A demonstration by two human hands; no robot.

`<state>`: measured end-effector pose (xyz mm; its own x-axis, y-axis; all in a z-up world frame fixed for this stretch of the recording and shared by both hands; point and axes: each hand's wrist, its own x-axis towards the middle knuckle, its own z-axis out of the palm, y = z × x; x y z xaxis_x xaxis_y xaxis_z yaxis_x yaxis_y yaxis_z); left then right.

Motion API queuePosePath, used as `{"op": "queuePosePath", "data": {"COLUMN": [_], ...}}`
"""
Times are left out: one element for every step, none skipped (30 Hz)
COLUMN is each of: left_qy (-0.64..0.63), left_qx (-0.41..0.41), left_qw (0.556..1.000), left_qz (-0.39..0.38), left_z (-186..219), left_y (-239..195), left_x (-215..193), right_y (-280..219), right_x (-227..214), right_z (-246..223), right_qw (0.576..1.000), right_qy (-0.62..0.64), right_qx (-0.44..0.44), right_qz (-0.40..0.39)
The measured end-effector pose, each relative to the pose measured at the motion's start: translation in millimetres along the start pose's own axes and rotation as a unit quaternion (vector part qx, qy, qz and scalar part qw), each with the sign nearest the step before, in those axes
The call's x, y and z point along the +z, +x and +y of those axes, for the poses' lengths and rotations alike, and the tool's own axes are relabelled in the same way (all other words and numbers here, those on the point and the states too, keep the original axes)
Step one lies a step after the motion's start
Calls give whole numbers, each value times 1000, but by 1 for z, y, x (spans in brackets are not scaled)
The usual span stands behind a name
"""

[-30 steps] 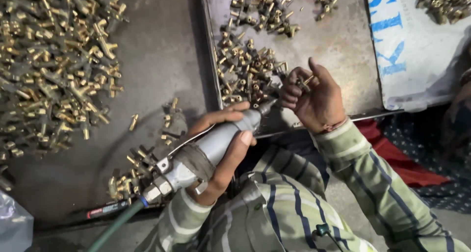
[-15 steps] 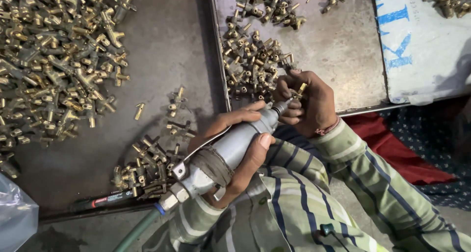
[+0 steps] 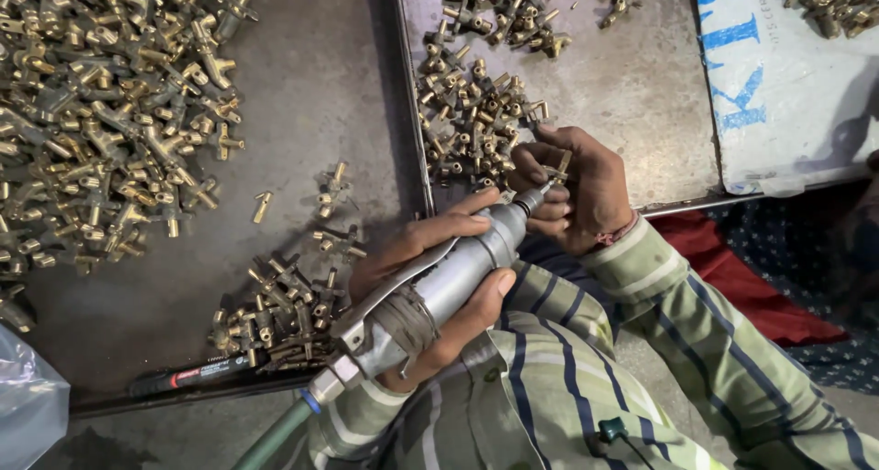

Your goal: Assembling small brass fittings using a pneumatic screwdriver.

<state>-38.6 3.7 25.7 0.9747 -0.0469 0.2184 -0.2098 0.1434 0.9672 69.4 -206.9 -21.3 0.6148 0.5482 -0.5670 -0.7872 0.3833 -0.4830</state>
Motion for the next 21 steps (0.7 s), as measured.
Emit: {"op": "queuePosePath", "data": {"left_qy": [0, 5, 9, 9, 32, 53, 53, 44, 35, 35, 28, 21, 21, -3, -27, -28, -36, -43, -42, -15, 12], "left_qx": [0, -11, -22, -21, -23, -26, -26, -40, -55, -55, -53, -52, -51, -41, -31, -30, -40, -49, -49, -58, -67], "left_qw": [1000, 1000, 1000, 1000, 999, 998, 998, 998, 998, 998, 998, 998, 998, 999, 999, 999, 998, 997, 997, 998, 997], "left_qz": [0, 0, 0, 0, -3, -6, -5, 0, 4, 4, 7, 11, 11, 22, 33, 33, 33, 33, 33, 27, 21], "left_z": [1, 3, 4, 6, 8, 10, 10, 10, 10, 11, 11, 11, 9, 6, 3, 2, 2, 2, 3, 5, 6], "left_y": [0, 0, 0, 1, 2, 3, 3, 3, 3, 4, 4, 4, 3, 2, 2, 2, 2, 2, 4, 5, 5], "left_x": [-2, -3, -5, -6, -8, -9, -9, -10, -10, -10, -11, -11, -10, -10, -10, -10, -10, -10, -11, -12, -13], "right_y": [1, 1, 1, 1, 2, 2, 2, 2, 3, 3, 3, 3, 3, 3, 4, 4, 4, 5, 7, 9, 11], "right_x": [-1, -3, -4, -5, -6, -8, -7, -7, -7, -6, -5, -5, -4, -4, -3, -5, -8, -9, -11, -12, -13], "right_z": [1, 2, 3, 3, 4, 4, 5, 5, 5, 5, 5, 5, 5, 5, 6, 6, 6, 6, -4, -12, -21], "right_qw": [1000, 1000, 999, 999, 999, 999, 999, 999, 999, 999, 998, 997, 997, 996, 995, 995, 993, 991, 991, 953, 874], "right_qy": [0, -6, -13, -13, -18, -23, -23, -19, -15, -15, -30, -45, -45, -58, -71, -72, -89, -104, -105, -298, -478], "right_qx": [0, -9, -18, -18, -26, -33, -32, -36, -40, -40, -49, -58, -59, -66, -74, -74, -78, -81, -81, -37, 10], "right_qz": [0, -13, -25, -25, -26, -25, -25, -26, -27, -27, -16, -4, -4, -1, 2, 2, 2, -1, -1, 45, 89]}}
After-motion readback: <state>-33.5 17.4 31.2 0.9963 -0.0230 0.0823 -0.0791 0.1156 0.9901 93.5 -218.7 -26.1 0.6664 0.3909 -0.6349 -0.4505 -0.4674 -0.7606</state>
